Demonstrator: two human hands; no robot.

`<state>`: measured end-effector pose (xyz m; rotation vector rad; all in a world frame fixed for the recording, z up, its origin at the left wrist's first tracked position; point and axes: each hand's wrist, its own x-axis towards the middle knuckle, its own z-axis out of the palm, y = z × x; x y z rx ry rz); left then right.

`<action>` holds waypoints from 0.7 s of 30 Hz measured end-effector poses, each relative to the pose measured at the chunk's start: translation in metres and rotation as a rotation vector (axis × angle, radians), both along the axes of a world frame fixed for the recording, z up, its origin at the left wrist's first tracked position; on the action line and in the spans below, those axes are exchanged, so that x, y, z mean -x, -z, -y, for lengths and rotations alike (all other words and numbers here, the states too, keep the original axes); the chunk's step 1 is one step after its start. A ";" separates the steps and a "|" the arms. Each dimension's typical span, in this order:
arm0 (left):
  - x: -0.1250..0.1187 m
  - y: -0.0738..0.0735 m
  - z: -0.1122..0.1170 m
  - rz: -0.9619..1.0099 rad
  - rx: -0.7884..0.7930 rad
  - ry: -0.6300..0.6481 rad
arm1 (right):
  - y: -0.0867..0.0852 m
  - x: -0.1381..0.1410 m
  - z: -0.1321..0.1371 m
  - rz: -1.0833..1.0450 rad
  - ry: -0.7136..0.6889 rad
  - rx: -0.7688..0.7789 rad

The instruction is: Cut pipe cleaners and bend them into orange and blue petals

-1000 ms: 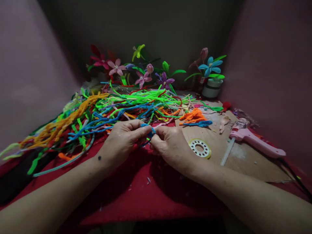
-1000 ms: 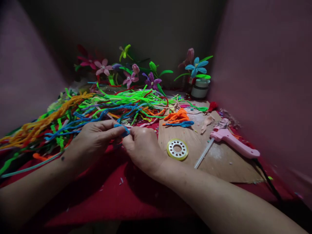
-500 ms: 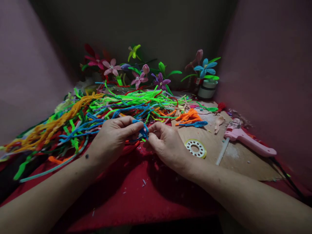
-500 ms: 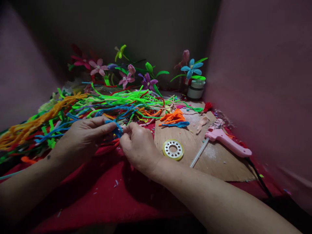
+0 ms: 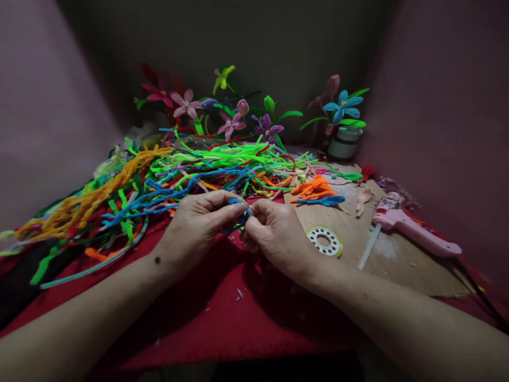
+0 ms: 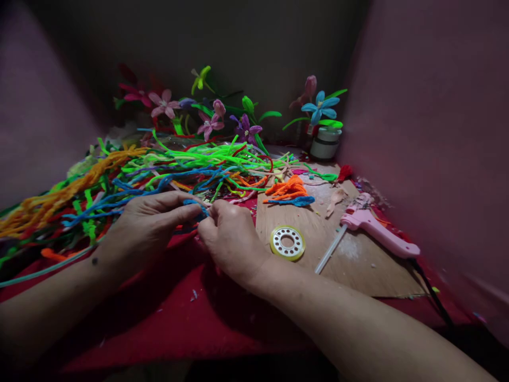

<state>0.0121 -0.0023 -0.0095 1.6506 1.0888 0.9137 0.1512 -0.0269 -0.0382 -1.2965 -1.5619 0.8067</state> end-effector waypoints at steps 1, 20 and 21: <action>-0.002 0.001 0.001 -0.006 -0.038 -0.018 | 0.000 0.000 0.000 0.007 -0.002 0.016; 0.014 -0.002 -0.016 0.149 0.108 0.139 | 0.000 -0.008 -0.013 -0.952 -0.491 0.633; 0.014 -0.002 -0.016 0.146 0.116 0.150 | 0.000 -0.008 -0.013 -0.971 -0.491 0.658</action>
